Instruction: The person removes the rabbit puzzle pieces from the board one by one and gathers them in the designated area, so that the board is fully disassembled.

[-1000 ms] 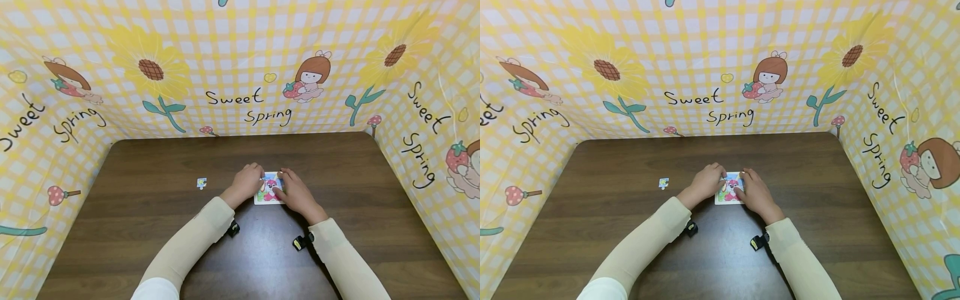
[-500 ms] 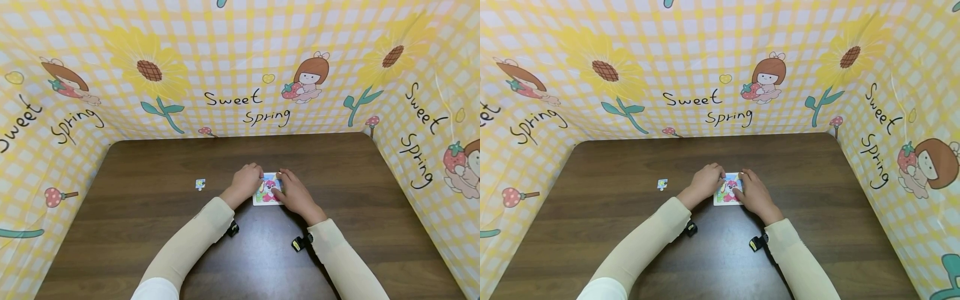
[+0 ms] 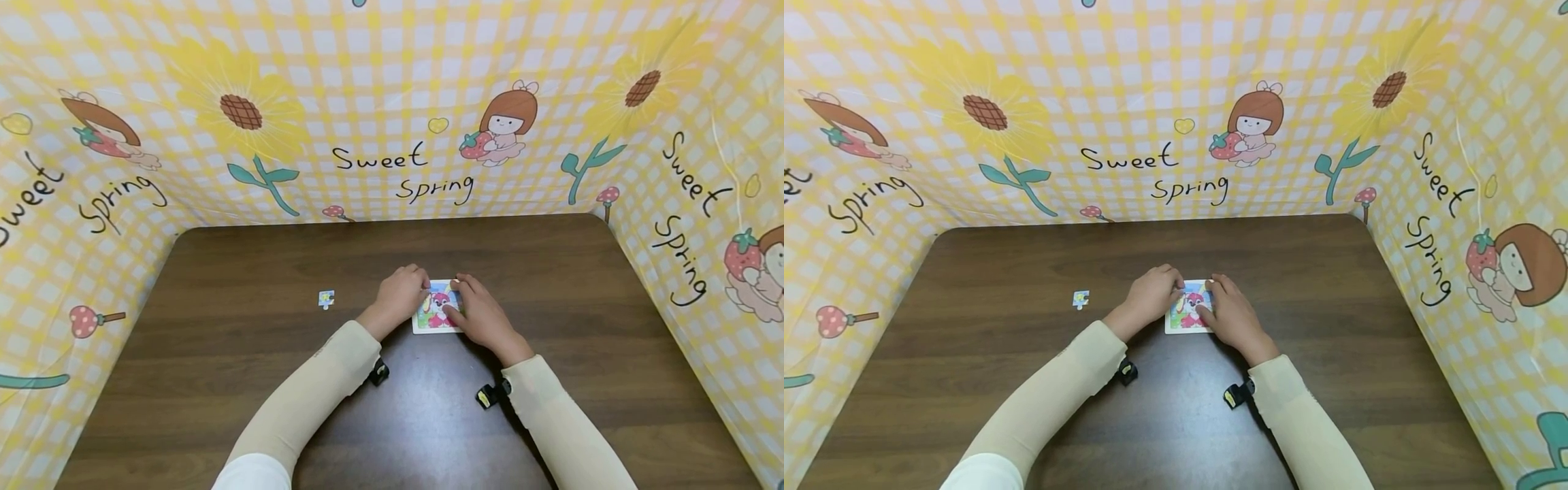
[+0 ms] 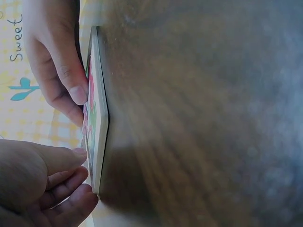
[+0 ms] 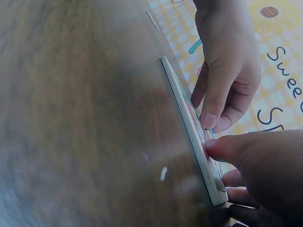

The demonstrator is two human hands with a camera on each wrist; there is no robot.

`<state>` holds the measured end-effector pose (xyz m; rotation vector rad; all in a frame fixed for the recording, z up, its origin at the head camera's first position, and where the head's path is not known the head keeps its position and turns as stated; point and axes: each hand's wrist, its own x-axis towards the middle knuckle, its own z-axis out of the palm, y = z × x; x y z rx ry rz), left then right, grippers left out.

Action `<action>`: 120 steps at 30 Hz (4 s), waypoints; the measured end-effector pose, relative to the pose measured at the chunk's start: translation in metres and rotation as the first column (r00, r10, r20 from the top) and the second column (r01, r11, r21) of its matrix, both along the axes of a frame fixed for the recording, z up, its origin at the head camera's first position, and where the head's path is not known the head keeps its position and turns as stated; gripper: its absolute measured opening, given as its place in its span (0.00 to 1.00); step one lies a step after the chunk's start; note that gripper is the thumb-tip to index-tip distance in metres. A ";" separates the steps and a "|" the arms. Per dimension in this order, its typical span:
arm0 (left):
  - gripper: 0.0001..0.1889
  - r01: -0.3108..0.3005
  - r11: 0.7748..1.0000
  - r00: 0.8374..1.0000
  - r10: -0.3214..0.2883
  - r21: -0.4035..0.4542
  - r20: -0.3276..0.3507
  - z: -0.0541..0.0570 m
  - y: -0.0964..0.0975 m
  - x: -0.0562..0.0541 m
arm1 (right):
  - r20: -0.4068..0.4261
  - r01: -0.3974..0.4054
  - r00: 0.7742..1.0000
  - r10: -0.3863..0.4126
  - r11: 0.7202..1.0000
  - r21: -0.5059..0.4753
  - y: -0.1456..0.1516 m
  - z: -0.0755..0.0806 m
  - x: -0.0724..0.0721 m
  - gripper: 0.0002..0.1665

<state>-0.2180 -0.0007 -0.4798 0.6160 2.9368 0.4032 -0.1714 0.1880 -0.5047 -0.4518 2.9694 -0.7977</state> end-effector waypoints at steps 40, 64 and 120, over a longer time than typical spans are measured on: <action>0.09 -0.037 0.990 0.999 0.032 0.138 0.039 0.003 0.001 -0.001 | 0.006 0.001 1.000 -0.001 1.000 -0.003 0.000 0.002 0.000 0.34; 0.10 -0.022 0.986 1.000 0.019 0.163 0.022 0.012 0.001 0.002 | 0.009 -0.004 1.000 0.004 1.000 -0.015 -0.001 0.004 0.001 0.35; 0.04 -0.102 0.986 0.993 0.110 0.131 -0.051 -0.001 -0.155 0.016 | 0.020 0.010 1.000 -0.010 1.000 -0.016 -0.001 0.002 0.002 0.36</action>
